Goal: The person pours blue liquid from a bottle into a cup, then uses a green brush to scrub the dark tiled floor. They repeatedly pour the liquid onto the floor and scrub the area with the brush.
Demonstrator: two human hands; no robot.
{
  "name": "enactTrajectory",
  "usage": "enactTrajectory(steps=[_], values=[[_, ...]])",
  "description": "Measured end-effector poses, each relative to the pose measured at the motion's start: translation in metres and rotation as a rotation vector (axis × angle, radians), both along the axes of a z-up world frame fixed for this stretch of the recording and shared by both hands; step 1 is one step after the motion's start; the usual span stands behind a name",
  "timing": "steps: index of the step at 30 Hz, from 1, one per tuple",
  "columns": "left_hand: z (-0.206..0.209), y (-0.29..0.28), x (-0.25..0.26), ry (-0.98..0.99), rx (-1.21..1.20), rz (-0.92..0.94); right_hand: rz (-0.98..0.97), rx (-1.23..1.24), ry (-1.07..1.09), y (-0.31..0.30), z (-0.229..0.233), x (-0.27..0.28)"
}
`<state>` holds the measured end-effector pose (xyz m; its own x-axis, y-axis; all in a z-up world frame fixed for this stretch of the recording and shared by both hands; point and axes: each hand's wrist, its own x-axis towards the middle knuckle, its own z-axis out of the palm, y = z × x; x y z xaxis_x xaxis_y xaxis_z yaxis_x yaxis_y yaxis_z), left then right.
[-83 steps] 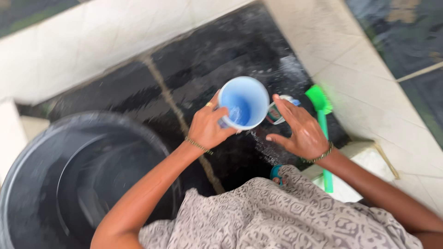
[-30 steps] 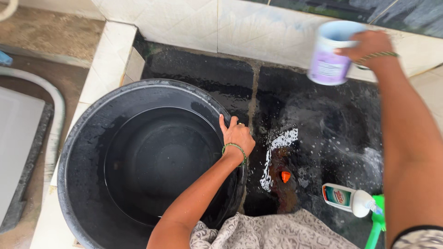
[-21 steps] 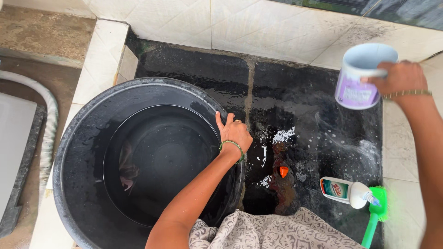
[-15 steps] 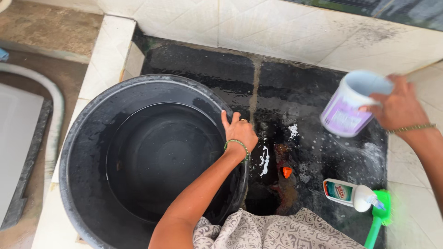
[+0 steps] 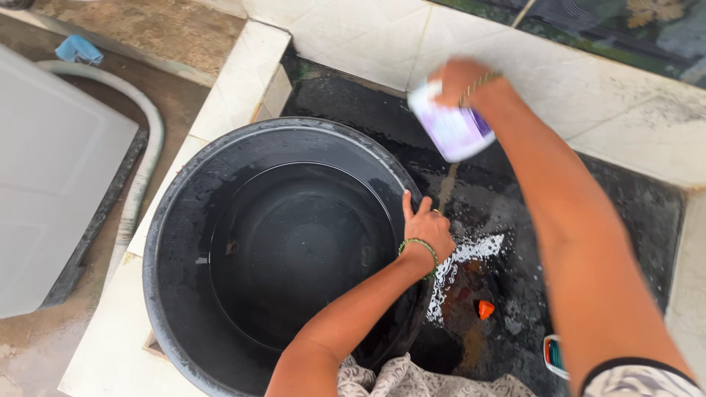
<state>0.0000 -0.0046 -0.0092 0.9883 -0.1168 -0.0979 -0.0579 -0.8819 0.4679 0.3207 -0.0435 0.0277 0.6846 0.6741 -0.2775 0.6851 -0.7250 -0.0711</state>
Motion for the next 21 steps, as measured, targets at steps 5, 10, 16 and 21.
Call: enactTrajectory(steps=[5,10,16,21], values=[[-0.004,0.000,0.001,0.016,-0.047,-0.004,-0.217,0.124,-0.042,-0.017,0.019,0.029],[0.004,0.003,0.002,0.078,-0.057,-0.029,0.142,0.175,-0.429,-0.134,-0.003,0.022],[0.013,0.004,0.004,0.157,-0.036,-0.044,0.043,0.093,-0.507,-0.271,0.028,-0.074],[0.010,0.004,0.003,0.119,-0.063,-0.031,-0.177,-0.066,-0.297,-0.304,0.062,-0.149]])
